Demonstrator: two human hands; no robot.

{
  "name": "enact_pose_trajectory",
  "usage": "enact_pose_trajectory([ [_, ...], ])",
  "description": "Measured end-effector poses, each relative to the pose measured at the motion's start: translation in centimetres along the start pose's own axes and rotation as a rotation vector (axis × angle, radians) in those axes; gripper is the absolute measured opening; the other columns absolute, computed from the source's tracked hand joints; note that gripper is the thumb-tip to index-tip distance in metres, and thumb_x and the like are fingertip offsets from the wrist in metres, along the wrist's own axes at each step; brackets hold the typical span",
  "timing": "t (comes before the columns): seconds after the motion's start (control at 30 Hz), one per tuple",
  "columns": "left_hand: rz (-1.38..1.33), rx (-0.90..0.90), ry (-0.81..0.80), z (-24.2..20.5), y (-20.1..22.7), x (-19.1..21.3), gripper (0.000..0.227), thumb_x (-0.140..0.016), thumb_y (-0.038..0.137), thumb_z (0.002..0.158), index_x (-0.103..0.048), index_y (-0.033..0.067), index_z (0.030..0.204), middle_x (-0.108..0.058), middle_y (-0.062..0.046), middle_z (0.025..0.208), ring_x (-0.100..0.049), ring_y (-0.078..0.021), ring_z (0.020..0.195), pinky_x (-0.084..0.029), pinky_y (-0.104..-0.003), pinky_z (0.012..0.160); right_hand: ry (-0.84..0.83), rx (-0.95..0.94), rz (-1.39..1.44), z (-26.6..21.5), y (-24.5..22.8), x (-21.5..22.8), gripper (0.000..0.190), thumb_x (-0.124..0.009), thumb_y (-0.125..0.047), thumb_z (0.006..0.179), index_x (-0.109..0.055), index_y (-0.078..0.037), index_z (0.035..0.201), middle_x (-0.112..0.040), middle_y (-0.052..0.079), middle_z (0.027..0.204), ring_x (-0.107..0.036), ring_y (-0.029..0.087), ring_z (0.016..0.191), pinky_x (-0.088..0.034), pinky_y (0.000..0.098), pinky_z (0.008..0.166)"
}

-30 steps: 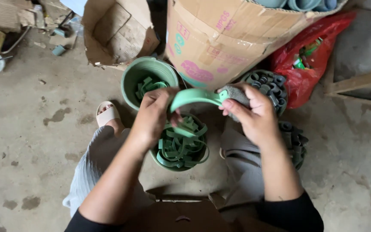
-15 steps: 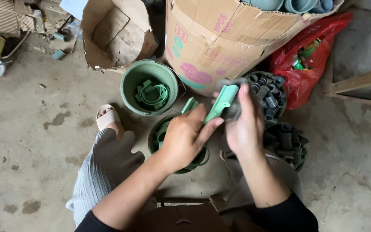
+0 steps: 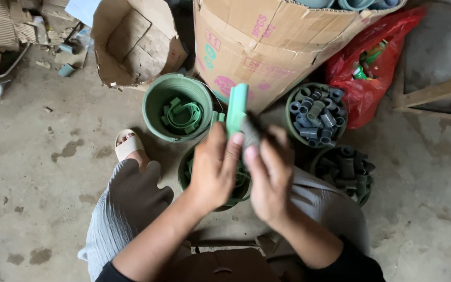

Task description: Cleaning green plastic hardware parts with a cloth and sorting them into buckets

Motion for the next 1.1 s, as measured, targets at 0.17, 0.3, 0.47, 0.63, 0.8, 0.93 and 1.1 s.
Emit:
enact_pose_trajectory([
  [0.17, -0.160, -0.031, 0.051, 0.0, -0.1, 0.4, 0.028, -0.046, 0.021, 0.107, -0.056, 0.0056, 0.085, -0.046, -0.012, 0.056, -0.052, -0.0293, 0.053, -0.048, -0.039, 0.054, 0.002, 0.030, -0.032, 0.2, -0.6, 0.2, 0.029, -0.051, -0.016, 0.106, -0.066, 0.002, 0.125, -0.055, 0.018, 0.128, -0.059, 0.031, 0.111, -0.046, 0.0446, 0.103],
  [0.3, -0.437, 0.092, 0.000, 0.3, -0.9, -0.6, 0.039, -0.045, 0.028, 0.105, -0.057, 0.0073, 0.075, -0.044, -0.001, 0.045, -0.038, -0.0130, 0.045, -0.040, -0.027, 0.048, 0.034, 0.089, -0.072, 1.6, 0.8, 1.4, 0.029, -0.051, -0.013, 0.107, -0.066, 0.004, 0.125, -0.054, 0.016, 0.130, -0.058, 0.029, 0.112, -0.044, 0.0406, 0.103],
  [0.47, -0.291, 0.081, 0.017, 0.1, -1.2, 0.0, 0.035, -0.047, 0.028, 0.105, -0.060, 0.0074, 0.080, -0.046, -0.004, 0.048, -0.042, -0.0146, 0.049, -0.041, -0.030, 0.050, 0.022, 0.136, -0.116, 0.5, 0.1, 0.4, 0.027, -0.054, -0.013, 0.105, -0.069, 0.003, 0.120, -0.053, 0.016, 0.128, -0.057, 0.031, 0.111, -0.043, 0.0427, 0.103],
  [0.63, -0.171, 0.047, 0.005, 0.7, -1.2, 0.9, 0.040, -0.038, 0.031, 0.107, -0.057, 0.0062, 0.082, -0.047, -0.011, 0.052, -0.046, -0.0225, 0.055, -0.045, -0.038, 0.058, -0.055, 0.138, -0.027, -0.2, -0.1, 0.0, 0.021, -0.060, -0.015, 0.100, -0.072, -0.001, 0.110, -0.054, 0.014, 0.127, -0.059, 0.030, 0.114, -0.043, 0.0417, 0.105],
  [0.8, -0.208, -0.019, -0.096, -0.1, 0.2, -0.7, 0.033, -0.046, 0.029, 0.102, -0.058, 0.0087, 0.080, -0.045, -0.009, 0.057, -0.041, -0.0215, 0.053, -0.043, -0.037, 0.053, -0.037, 0.168, -0.140, 3.9, -0.2, 1.2, 0.033, -0.046, -0.017, 0.109, -0.067, 0.000, 0.128, -0.050, 0.016, 0.128, -0.053, 0.034, 0.120, -0.039, 0.0439, 0.109],
  [0.93, -0.180, -0.015, -0.090, -0.1, 0.5, -0.9, 0.028, -0.046, 0.019, 0.104, -0.061, 0.0072, 0.084, -0.050, -0.010, 0.058, -0.049, -0.0218, 0.052, -0.045, -0.035, 0.053, 0.036, 0.049, 0.000, 3.5, 4.6, 2.5, 0.028, -0.049, -0.016, 0.109, -0.065, 0.002, 0.124, -0.054, 0.018, 0.121, -0.053, 0.031, 0.114, -0.038, 0.0437, 0.107],
  [1.1, -0.206, 0.014, -0.076, 1.4, 2.1, 0.2, 0.033, -0.041, 0.019, 0.107, -0.065, -0.0034, 0.109, -0.065, -0.025, 0.090, -0.063, -0.0364, 0.082, -0.053, -0.048, 0.080, 0.062, 0.250, -0.265, 0.4, 1.7, -0.9, 0.034, -0.063, -0.007, 0.100, -0.069, -0.004, 0.134, -0.047, 0.014, 0.124, -0.053, 0.035, 0.113, -0.043, 0.0448, 0.103],
])
Point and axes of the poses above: each hand's wrist, its own z-axis towards the middle knuckle, its own x-axis out of the back of the hand, y = z × x, the point moved 10 cm from there along z, towards the middle knuckle
